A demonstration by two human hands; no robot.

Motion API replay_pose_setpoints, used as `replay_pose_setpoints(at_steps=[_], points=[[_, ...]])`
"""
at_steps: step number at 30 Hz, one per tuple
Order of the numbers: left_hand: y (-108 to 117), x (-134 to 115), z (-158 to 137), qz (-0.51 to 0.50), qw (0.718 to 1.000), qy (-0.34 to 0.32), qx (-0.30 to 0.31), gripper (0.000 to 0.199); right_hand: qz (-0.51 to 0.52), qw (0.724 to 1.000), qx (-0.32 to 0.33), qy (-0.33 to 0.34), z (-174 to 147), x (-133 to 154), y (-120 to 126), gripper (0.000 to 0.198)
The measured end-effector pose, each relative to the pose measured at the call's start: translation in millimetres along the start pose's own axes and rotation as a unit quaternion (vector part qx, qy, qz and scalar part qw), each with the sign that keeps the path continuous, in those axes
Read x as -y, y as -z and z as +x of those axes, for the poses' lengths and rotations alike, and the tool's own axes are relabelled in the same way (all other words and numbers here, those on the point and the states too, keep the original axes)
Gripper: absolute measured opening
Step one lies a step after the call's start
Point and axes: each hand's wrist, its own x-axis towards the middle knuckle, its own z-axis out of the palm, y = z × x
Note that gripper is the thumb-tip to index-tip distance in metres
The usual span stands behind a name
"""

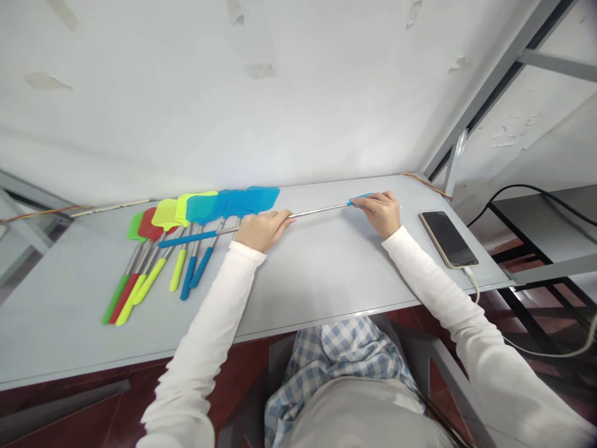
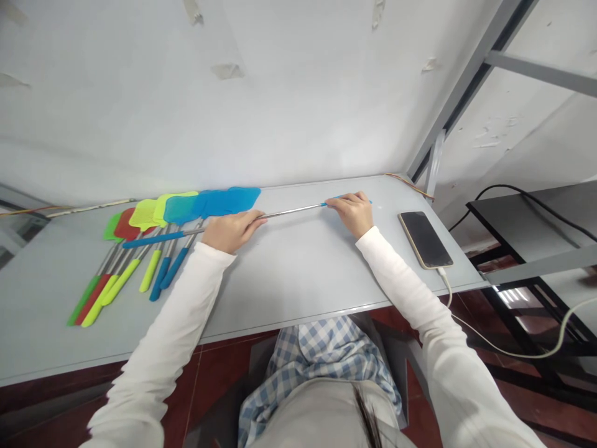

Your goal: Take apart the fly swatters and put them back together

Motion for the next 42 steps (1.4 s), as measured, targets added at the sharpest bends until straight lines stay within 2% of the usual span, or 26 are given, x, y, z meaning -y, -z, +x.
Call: replay_pose_setpoints(at_steps=[3, 7, 11, 17, 23, 37, 42], points=[[6.1, -15.6, 14.8, -0.027, 0.999, -0.036, -0.01, 0.046, -0.006, 1.0, 0.0, -0.004, -0.1, 3.2, 2.7, 0.029], [10.6, -35.0, 30.9, -0.038, 0.997, -0.06, -0.009, 0.044, 0.0, 0.999, -0.036, -0.022, -0.7, 4.4, 6.0, 0.031], [6.9, -50.1, 37.6, -0.043, 0.995, -0.086, -0.002, 0.043, 0.003, 1.0, -0.02, -0.003, -2.5, 6.1, 8.4, 0.03], [0.3, -63.8, 39.2, -0.069, 0.994, -0.081, 0.001, 0.042, -0.015, 1.0, -0.02, 0.006, -3.4, 11.3, 10.2, 0.029], [1.5, -67.7, 36.7, -0.085, 0.993, -0.082, 0.005, 0.046, -0.005, 0.999, -0.04, 0.012, -6.0, 15.2, 9.4, 0.035], [1.7, -59.1, 29.4, -0.04, 0.993, -0.108, 0.01, 0.05, 0.019, 0.999, -0.027, 0.037, -13.6, 31.7, -0.5, 0.036], [1.6, -59.9, 29.8, -0.052, 0.993, -0.106, 0.019, 0.053, 0.015, 0.996, -0.071, 0.055, -13.9, 30.1, -7.3, 0.033]])
